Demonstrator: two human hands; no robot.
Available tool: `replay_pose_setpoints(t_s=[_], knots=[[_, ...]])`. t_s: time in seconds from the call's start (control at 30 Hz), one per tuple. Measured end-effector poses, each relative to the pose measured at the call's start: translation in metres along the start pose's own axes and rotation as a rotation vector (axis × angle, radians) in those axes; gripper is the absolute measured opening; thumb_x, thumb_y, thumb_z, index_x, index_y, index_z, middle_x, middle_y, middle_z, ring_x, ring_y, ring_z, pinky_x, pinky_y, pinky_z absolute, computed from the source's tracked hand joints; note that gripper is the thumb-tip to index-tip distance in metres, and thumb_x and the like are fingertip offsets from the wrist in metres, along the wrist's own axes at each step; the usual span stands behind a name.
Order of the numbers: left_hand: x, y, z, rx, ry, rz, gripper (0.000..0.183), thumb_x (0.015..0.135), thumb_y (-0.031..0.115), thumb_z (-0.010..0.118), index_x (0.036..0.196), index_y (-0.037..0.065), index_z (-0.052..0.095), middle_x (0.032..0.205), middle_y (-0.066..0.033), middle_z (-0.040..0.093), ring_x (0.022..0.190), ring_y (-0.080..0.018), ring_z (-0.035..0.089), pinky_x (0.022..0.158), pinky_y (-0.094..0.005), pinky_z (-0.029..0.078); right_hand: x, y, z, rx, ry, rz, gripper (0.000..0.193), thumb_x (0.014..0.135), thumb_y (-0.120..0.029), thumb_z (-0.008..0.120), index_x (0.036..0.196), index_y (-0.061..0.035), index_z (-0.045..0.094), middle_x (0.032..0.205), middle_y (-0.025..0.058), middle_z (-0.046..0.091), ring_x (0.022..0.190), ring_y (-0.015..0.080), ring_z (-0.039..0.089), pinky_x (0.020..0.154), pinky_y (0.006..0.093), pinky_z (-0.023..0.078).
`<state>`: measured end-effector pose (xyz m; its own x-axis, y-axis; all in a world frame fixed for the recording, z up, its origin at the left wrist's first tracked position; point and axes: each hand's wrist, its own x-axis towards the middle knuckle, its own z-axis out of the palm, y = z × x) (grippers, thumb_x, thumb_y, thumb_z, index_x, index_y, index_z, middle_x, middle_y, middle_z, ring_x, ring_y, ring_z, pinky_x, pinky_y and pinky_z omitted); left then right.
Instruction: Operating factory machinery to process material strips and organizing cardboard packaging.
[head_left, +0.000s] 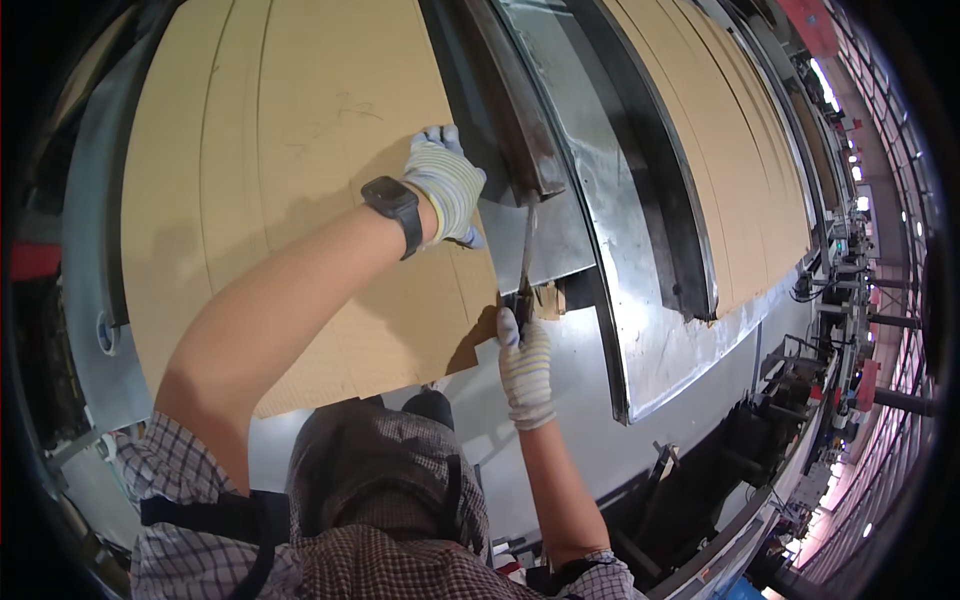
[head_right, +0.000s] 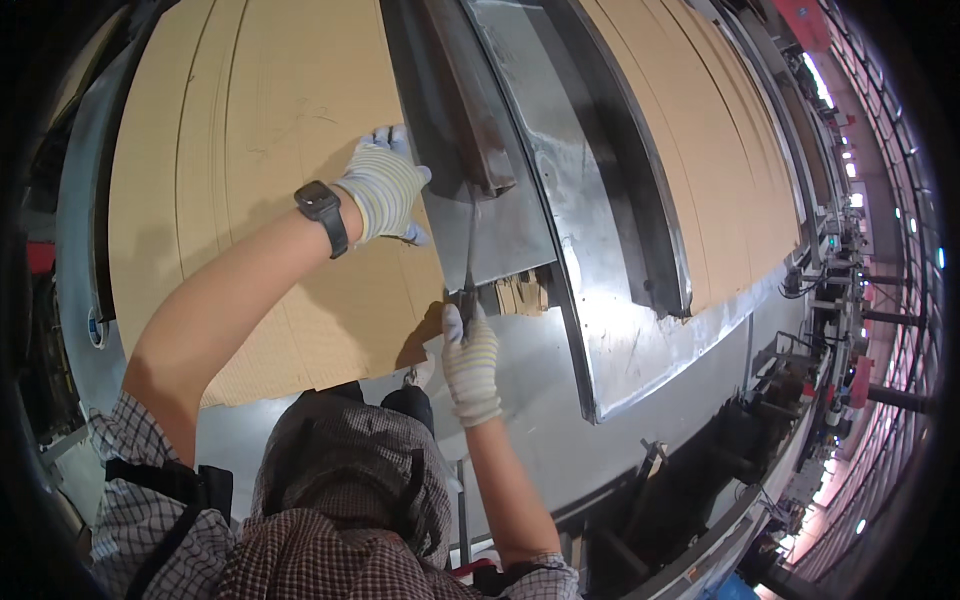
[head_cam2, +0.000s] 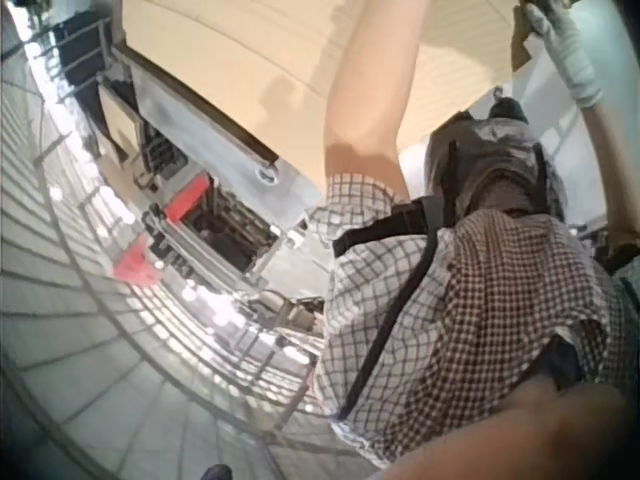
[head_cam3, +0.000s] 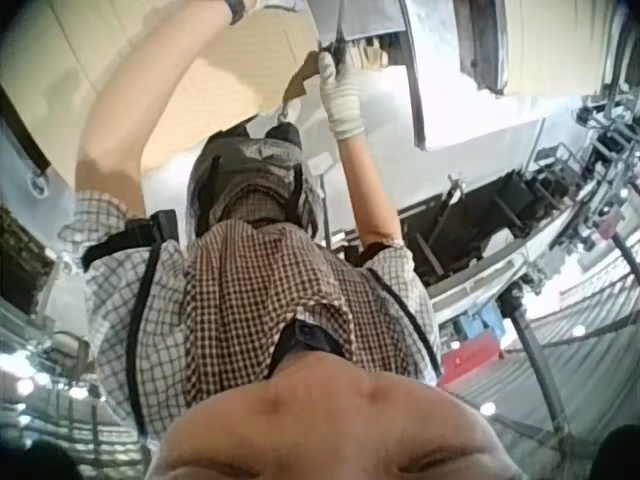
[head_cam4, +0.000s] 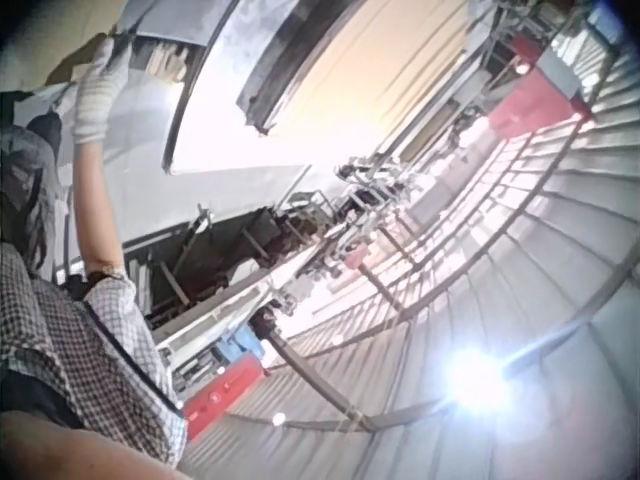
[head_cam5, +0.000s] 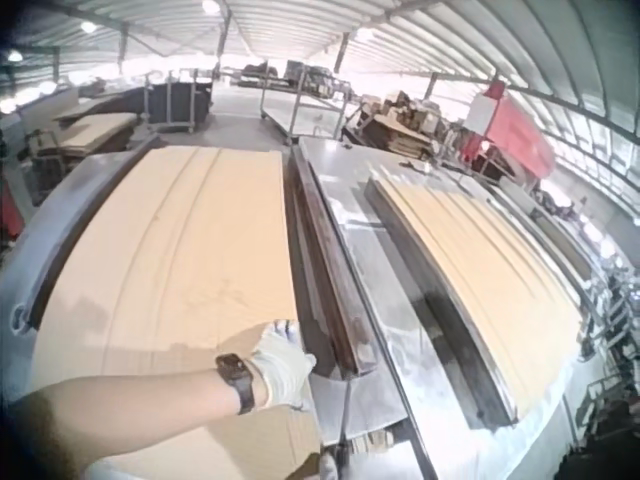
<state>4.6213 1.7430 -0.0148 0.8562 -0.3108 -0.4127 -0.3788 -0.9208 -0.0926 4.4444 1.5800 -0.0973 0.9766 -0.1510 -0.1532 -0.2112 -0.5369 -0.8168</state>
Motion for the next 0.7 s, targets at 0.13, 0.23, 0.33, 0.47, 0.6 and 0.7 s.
replay_pose_setpoints(t_s=[0.13,0.23,0.33,0.47,0.6,0.7], knots=[[0.008,-0.001,-0.013,0.034,-0.138,0.034,0.075,0.065,0.062,0.076,0.119,0.01,0.065,0.129,-0.0219,0.056,0.128,-0.0371,0.046,0.101,-0.0434,0.04,-0.029,-0.012,-0.037,-0.187,-0.145,0.003,0.032,0.094,-0.016,0.056,0.12,0.0015,0.054,0.095,0.0216,0.067,0.087,0.0394,0.064,0.073,0.0413,0.051],[0.02,-0.001,-0.016,0.0,-0.188,0.086,0.068,0.062,0.059,0.08,0.108,0.009,0.071,0.107,-0.0108,0.069,0.111,-0.0287,0.061,0.094,-0.039,0.046,-0.053,-0.03,-0.059,-0.28,-0.117,-0.058,0.036,0.093,-0.013,0.056,0.126,-0.0003,0.051,0.099,0.0223,0.066,0.09,0.0391,0.065,0.075,0.0418,0.052],[0.026,0.002,-0.018,0.069,-0.102,0.164,0.067,0.058,0.058,0.084,0.103,0.009,0.073,0.095,-0.0067,0.072,0.095,-0.0237,0.069,0.08,-0.0386,0.053,-0.053,-0.043,-0.073,-0.508,-0.127,-0.167,0.045,0.09,-0.009,0.055,0.134,-0.0032,0.047,0.1,0.0193,0.063,0.08,0.0385,0.064,0.07,0.042,0.051],[0.025,0.002,-0.024,0.099,-0.108,0.189,0.063,0.058,0.052,0.086,0.102,0.008,0.073,0.092,-0.0057,0.072,0.09,-0.0243,0.071,0.073,-0.0424,0.057,-0.054,-0.054,-0.079,-0.902,-0.213,-0.147,0.056,0.084,-0.006,0.054,0.138,-0.0063,0.043,0.094,0.0137,0.059,0.07,0.0332,0.062,0.059,0.0406,0.051],[0.025,0.001,-0.022,0.097,-0.104,0.186,0.061,0.059,0.049,0.087,0.102,0.009,0.073,0.092,-0.0046,0.073,0.091,-0.0243,0.07,0.075,-0.0426,0.057,-0.058,-0.061,-0.089,-1.059,-0.225,-0.227,0.061,0.08,-0.005,0.055,0.14,-0.0073,0.042,0.094,0.0113,0.059,0.068,0.0286,0.062,0.054,0.0384,0.05],[0.026,0.001,-0.02,0.11,-0.08,0.175,0.062,0.058,0.05,0.087,0.102,0.009,0.073,0.092,-0.0057,0.073,0.091,-0.0247,0.07,0.076,-0.0424,0.056,-0.06,-0.068,-0.094,-1.188,-0.269,-0.232,0.064,0.079,-0.005,0.054,0.141,-0.0064,0.041,0.094,0.0095,0.059,0.067,0.0254,0.062,0.052,0.0368,0.049]])
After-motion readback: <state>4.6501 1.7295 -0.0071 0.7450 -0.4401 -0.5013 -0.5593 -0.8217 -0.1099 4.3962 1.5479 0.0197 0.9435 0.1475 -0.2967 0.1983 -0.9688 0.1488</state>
